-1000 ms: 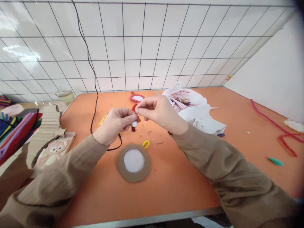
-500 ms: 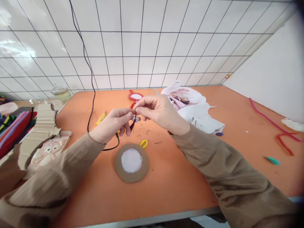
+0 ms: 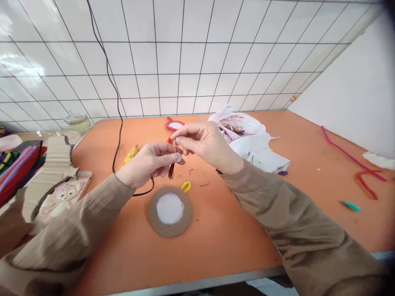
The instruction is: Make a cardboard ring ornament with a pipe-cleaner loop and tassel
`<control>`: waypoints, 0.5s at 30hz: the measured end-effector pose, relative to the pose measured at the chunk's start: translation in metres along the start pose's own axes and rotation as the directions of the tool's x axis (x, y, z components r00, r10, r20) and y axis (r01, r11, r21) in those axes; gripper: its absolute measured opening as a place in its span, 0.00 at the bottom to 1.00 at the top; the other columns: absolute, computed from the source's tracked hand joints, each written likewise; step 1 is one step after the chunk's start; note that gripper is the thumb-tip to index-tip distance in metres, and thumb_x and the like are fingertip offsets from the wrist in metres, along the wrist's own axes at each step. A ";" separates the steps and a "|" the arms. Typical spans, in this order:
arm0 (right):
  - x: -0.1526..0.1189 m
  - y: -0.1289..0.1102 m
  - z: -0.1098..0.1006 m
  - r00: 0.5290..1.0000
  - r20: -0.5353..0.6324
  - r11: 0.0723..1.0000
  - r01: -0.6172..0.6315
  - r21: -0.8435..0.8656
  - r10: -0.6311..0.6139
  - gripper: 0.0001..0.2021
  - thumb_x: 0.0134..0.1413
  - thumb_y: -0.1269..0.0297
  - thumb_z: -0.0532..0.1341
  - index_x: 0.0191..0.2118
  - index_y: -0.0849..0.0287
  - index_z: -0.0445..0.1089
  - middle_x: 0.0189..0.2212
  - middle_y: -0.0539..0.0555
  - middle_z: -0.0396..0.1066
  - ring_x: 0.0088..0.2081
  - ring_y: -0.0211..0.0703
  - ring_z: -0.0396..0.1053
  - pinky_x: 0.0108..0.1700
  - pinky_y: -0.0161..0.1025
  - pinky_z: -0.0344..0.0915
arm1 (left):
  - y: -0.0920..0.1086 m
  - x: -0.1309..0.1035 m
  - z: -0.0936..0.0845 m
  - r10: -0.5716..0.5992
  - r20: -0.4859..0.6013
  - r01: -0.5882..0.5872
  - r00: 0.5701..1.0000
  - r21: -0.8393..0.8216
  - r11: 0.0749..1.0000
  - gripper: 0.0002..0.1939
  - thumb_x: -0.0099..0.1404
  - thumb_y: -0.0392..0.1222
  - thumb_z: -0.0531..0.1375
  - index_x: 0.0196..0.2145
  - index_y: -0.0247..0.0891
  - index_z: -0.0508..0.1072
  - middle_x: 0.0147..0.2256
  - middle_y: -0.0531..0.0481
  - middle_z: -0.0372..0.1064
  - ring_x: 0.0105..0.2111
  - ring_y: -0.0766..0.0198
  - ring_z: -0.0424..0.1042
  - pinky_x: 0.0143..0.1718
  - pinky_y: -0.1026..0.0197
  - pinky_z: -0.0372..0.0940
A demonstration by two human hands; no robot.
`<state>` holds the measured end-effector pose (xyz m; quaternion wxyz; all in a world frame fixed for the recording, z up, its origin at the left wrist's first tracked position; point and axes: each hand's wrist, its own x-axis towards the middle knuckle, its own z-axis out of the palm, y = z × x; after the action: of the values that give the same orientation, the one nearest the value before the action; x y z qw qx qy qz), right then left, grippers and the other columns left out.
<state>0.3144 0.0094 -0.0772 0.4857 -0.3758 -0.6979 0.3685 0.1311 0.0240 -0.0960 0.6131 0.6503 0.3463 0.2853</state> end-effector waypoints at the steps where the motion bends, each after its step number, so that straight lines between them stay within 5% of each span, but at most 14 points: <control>1: 0.000 0.000 0.000 1.000 -0.005 1.000 -0.004 -0.001 0.004 0.04 0.54 0.70 0.62 0.32 0.62 0.75 0.23 0.48 0.71 0.22 0.32 0.67 0.26 0.34 0.67 | 0.001 0.000 0.000 -0.002 -0.010 0.002 1.000 0.005 1.000 0.11 0.60 0.46 0.66 0.37 0.36 0.78 0.35 0.46 0.77 0.18 0.74 0.62 0.16 0.67 0.51; 7: -0.001 -0.002 -0.001 0.999 -0.045 1.000 -0.025 0.007 0.025 0.03 0.53 0.67 0.64 0.33 0.61 0.75 0.25 0.49 0.72 0.23 0.33 0.68 0.27 0.35 0.68 | 0.005 -0.003 0.001 0.023 -0.101 -0.017 0.995 0.062 0.998 0.11 0.58 0.47 0.67 0.35 0.37 0.79 0.32 0.48 0.76 0.21 0.71 0.65 0.21 0.66 0.57; 11: -0.001 -0.005 0.000 0.998 -0.058 0.999 -0.022 0.026 0.023 0.02 0.51 0.68 0.65 0.30 0.60 0.73 0.24 0.48 0.72 0.23 0.32 0.68 0.26 0.34 0.68 | 0.006 -0.007 0.002 0.121 -0.128 -0.106 0.984 0.117 0.987 0.09 0.59 0.47 0.68 0.34 0.40 0.82 0.38 0.47 0.78 0.37 0.63 0.73 0.37 0.63 0.66; 15: -0.003 -0.009 0.001 0.998 -0.049 0.998 -0.023 0.050 0.026 0.03 0.53 0.68 0.64 0.30 0.60 0.72 0.23 0.49 0.71 0.23 0.35 0.70 0.27 0.35 0.69 | 0.003 -0.006 0.007 0.150 -0.086 -0.154 0.985 -0.050 0.987 0.12 0.63 0.51 0.64 0.35 0.40 0.82 0.37 0.47 0.77 0.42 0.61 0.73 0.48 0.58 0.67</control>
<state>0.3129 0.0027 -0.0710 0.5073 -0.3813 -0.6717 0.3821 0.1339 0.0149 -0.0935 0.5930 0.6448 0.3123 0.3675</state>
